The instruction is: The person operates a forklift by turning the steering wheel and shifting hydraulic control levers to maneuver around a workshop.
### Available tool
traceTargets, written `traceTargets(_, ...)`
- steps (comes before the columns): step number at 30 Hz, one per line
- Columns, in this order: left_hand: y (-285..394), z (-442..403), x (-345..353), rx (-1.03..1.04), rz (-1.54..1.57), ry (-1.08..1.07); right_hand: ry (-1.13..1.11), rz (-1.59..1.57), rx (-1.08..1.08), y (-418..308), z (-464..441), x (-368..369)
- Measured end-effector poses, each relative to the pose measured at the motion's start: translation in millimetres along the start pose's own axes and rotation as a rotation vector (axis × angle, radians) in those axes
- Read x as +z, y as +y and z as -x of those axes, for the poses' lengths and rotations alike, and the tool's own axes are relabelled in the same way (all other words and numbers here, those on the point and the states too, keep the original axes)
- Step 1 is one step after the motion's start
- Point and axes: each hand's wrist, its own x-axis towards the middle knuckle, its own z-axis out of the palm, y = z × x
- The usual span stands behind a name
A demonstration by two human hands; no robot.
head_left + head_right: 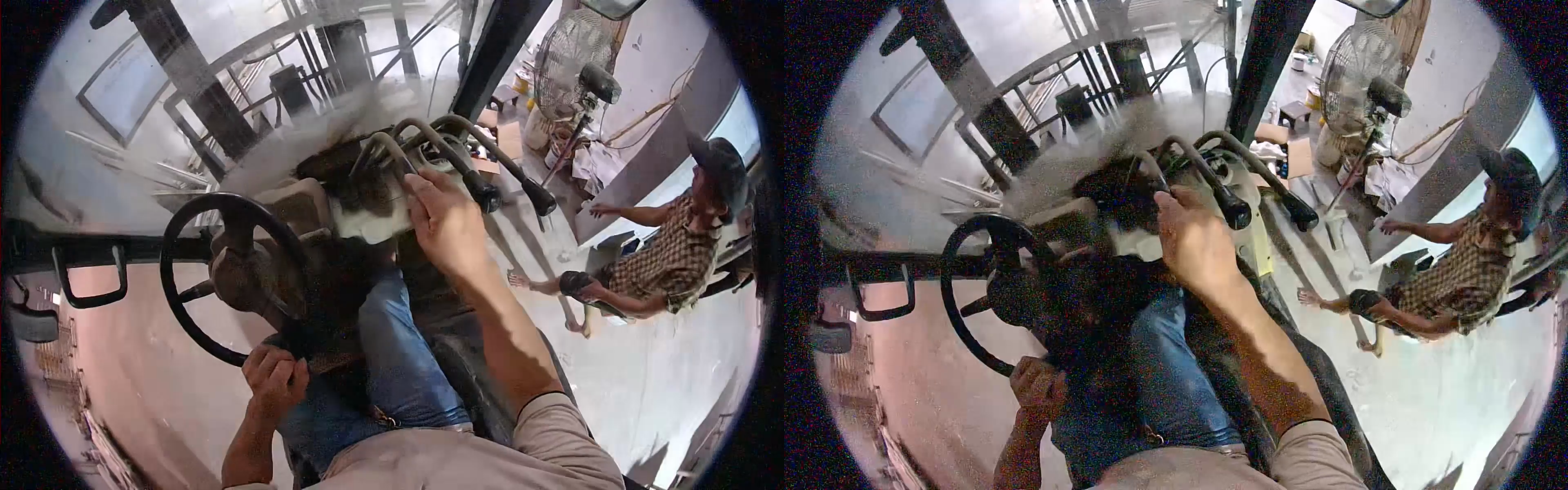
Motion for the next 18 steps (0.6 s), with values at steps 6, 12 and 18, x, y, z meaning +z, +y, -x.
traceTargets(6, 3, -2, 7, -0.022, 0.019, 0.037, 0.072, -0.069, -0.090, 15, -7, 7)
traceTargets(12, 1, -5, 7, -0.008, -0.020, 0.031, 0.014, -0.149, -0.079, 7, -10, 3)
traceTargets(18, 1, -11, -1, 0.050, -0.060, -0.032, 0.006, -0.161, -0.027, 9, -11, 5)
